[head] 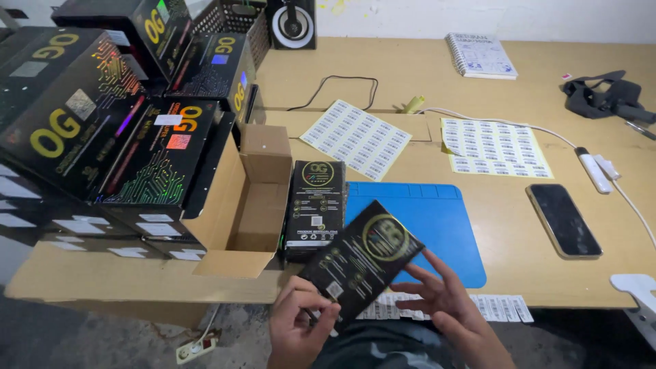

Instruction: Unboxing a mobile phone replacement screen and applying warranty stickers to the component.

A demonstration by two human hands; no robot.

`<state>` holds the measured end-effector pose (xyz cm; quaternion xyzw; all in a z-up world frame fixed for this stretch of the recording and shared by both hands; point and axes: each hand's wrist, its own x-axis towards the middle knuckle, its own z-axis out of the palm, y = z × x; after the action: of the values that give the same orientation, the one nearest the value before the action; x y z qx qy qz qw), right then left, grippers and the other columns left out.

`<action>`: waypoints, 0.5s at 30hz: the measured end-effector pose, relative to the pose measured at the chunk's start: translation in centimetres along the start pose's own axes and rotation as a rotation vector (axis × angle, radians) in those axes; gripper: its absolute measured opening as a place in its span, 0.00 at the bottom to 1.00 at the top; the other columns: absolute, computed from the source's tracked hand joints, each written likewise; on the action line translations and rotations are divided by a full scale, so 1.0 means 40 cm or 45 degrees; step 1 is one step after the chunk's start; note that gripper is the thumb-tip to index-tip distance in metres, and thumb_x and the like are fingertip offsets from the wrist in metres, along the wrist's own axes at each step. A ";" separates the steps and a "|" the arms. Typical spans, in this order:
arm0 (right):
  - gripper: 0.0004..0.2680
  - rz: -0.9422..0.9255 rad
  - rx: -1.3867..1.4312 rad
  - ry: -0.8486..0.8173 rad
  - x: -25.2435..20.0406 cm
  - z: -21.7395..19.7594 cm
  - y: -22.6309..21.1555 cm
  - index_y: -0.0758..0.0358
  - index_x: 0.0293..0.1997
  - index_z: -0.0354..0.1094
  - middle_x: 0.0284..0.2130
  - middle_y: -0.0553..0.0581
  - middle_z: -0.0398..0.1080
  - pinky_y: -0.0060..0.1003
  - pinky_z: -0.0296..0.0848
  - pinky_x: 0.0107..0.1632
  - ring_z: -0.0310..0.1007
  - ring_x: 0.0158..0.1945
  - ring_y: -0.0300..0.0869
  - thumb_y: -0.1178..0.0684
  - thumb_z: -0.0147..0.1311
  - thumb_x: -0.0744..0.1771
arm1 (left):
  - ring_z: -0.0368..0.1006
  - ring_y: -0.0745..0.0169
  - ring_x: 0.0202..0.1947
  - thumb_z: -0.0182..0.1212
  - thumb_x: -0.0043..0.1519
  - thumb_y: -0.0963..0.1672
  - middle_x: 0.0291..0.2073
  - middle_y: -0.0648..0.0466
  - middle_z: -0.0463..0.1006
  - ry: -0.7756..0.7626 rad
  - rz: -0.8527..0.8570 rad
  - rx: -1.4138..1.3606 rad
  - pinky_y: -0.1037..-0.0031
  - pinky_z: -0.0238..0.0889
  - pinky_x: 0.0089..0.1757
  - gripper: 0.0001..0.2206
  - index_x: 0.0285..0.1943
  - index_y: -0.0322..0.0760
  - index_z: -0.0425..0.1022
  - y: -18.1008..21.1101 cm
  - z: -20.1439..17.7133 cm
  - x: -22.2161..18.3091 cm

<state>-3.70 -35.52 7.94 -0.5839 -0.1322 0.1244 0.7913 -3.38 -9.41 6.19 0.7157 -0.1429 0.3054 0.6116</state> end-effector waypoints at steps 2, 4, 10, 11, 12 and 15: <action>0.32 -0.115 0.112 0.123 -0.019 -0.031 0.029 0.58 0.79 0.37 0.68 0.67 0.60 0.58 0.80 0.54 0.75 0.60 0.60 0.44 0.58 0.69 | 0.66 0.65 0.25 0.66 0.62 0.44 0.28 0.53 0.71 -0.150 -0.020 -0.174 0.79 0.62 0.28 0.07 0.33 0.39 0.74 0.000 0.005 0.005; 0.26 -0.426 0.122 0.379 -0.033 -0.077 0.074 0.67 0.75 0.48 0.58 0.70 0.68 0.54 0.84 0.42 0.82 0.37 0.57 0.55 0.55 0.68 | 0.70 0.61 0.32 0.66 0.64 0.45 0.32 0.54 0.69 -0.407 0.006 -0.159 0.71 0.68 0.35 0.04 0.39 0.44 0.78 -0.009 0.025 0.008; 0.02 -0.592 -0.106 0.607 -0.051 -0.103 0.074 0.65 0.41 0.63 0.40 0.66 0.73 0.39 0.72 0.42 0.72 0.39 0.46 0.64 0.50 0.68 | 0.62 0.38 0.69 0.59 0.67 0.45 0.67 0.42 0.60 -0.553 0.008 0.034 0.46 0.63 0.63 0.18 0.67 0.44 0.73 -0.041 0.088 0.009; 0.02 -0.596 -0.112 0.600 -0.056 -0.114 0.081 0.65 0.41 0.63 0.40 0.66 0.73 0.39 0.72 0.42 0.72 0.39 0.46 0.64 0.50 0.68 | 0.62 0.38 0.69 0.59 0.67 0.45 0.67 0.42 0.60 -0.544 0.013 0.032 0.46 0.63 0.63 0.18 0.67 0.44 0.73 -0.032 0.090 0.013; 0.02 -0.543 -0.023 0.651 -0.062 -0.126 0.089 0.66 0.42 0.64 0.41 0.66 0.72 0.39 0.72 0.42 0.71 0.39 0.46 0.65 0.49 0.68 | 0.58 0.37 0.71 0.61 0.66 0.50 0.70 0.41 0.56 -0.639 0.037 0.065 0.42 0.58 0.64 0.25 0.72 0.45 0.66 -0.023 0.092 0.018; 0.02 -0.482 0.127 0.671 -0.081 -0.150 0.102 0.69 0.43 0.65 0.39 0.66 0.71 0.39 0.73 0.40 0.72 0.38 0.47 0.63 0.48 0.69 | 0.51 0.32 0.74 0.70 0.61 0.55 0.74 0.39 0.50 -0.807 0.092 0.188 0.35 0.52 0.64 0.39 0.78 0.47 0.54 -0.020 0.093 0.017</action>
<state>-4.79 -40.83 2.13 -0.5214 -0.0228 -0.1742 0.8350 -1.41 -12.69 5.74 0.8119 -0.3289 0.0984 0.4721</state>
